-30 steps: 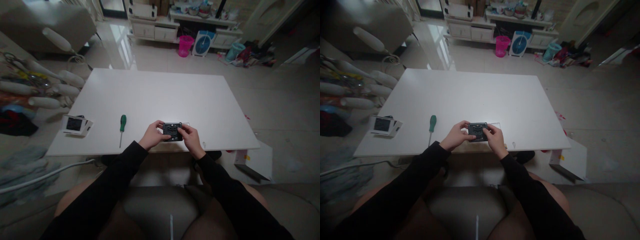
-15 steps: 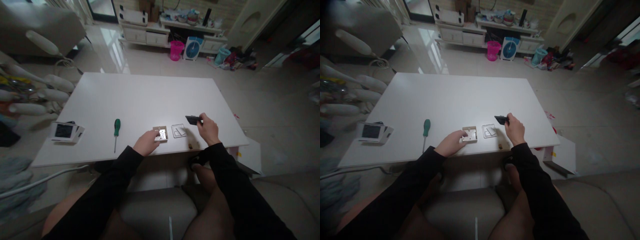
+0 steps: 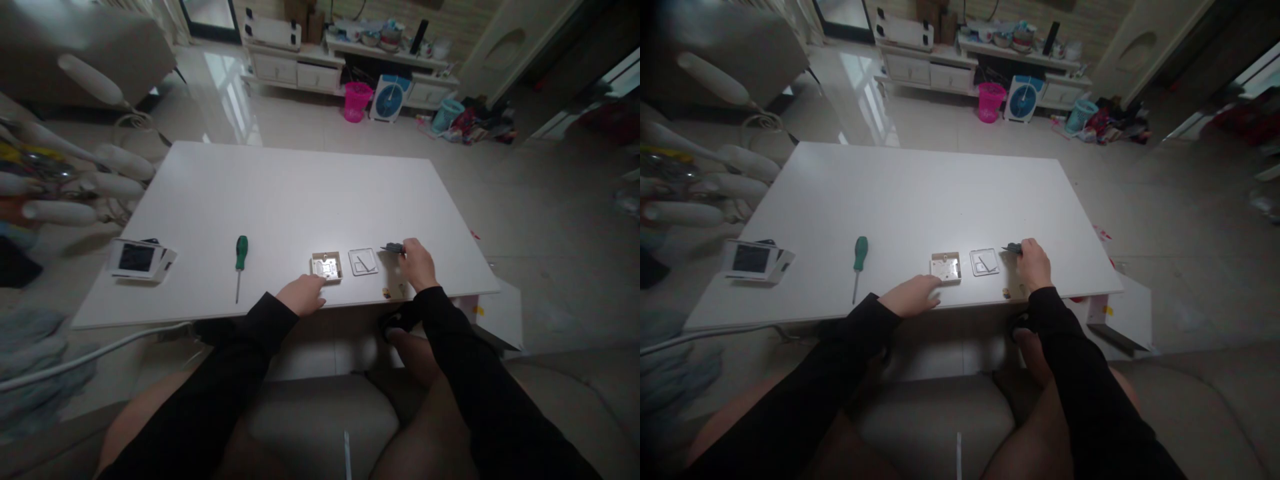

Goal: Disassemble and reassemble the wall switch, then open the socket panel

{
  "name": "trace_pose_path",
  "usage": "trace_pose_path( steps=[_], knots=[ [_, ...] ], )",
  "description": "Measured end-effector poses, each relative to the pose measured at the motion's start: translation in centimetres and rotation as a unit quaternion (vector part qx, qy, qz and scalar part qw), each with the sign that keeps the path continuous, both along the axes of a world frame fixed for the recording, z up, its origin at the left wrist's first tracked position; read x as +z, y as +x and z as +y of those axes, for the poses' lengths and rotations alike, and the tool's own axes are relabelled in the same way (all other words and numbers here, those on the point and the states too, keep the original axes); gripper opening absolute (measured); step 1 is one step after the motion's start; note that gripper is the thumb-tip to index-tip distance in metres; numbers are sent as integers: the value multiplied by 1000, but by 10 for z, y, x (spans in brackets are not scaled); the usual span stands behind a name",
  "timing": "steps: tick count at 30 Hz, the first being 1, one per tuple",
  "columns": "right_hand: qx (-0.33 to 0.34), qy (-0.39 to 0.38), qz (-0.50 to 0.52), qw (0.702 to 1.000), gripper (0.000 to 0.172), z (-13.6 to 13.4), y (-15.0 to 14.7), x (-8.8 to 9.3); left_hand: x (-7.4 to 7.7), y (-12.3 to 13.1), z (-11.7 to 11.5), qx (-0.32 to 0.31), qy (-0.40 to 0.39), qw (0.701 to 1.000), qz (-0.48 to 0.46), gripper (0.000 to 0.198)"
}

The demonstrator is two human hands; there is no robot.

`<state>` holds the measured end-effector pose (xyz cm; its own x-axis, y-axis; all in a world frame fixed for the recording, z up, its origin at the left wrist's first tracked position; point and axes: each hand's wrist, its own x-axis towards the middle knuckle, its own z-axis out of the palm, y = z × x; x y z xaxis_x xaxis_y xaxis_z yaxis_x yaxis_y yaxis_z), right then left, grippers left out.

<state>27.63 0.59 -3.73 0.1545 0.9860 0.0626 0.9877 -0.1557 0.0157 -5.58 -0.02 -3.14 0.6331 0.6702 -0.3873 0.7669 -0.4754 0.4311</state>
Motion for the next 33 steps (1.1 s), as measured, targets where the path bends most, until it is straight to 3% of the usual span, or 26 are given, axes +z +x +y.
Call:
trace_pose_path(
  steps=[9,18,26,33],
  knots=[
    [-6,-70,-35,997,19,-3,-13,-6,-8,-1,0,4,-5,1000,-17,37],
    [25,-80,-23,996,50,-7,-17,-9,-8,-1,1,-4,-6,1000,-10,39],
    [35,-78,-25,996,36,-9,-18,-14,-6,-1,0,-6,-5,1000,-5,41],
    [37,-113,4,993,42,-8,-14,-17,-10,-1,0,-10,-2,1000,-8,40]
  ],
)
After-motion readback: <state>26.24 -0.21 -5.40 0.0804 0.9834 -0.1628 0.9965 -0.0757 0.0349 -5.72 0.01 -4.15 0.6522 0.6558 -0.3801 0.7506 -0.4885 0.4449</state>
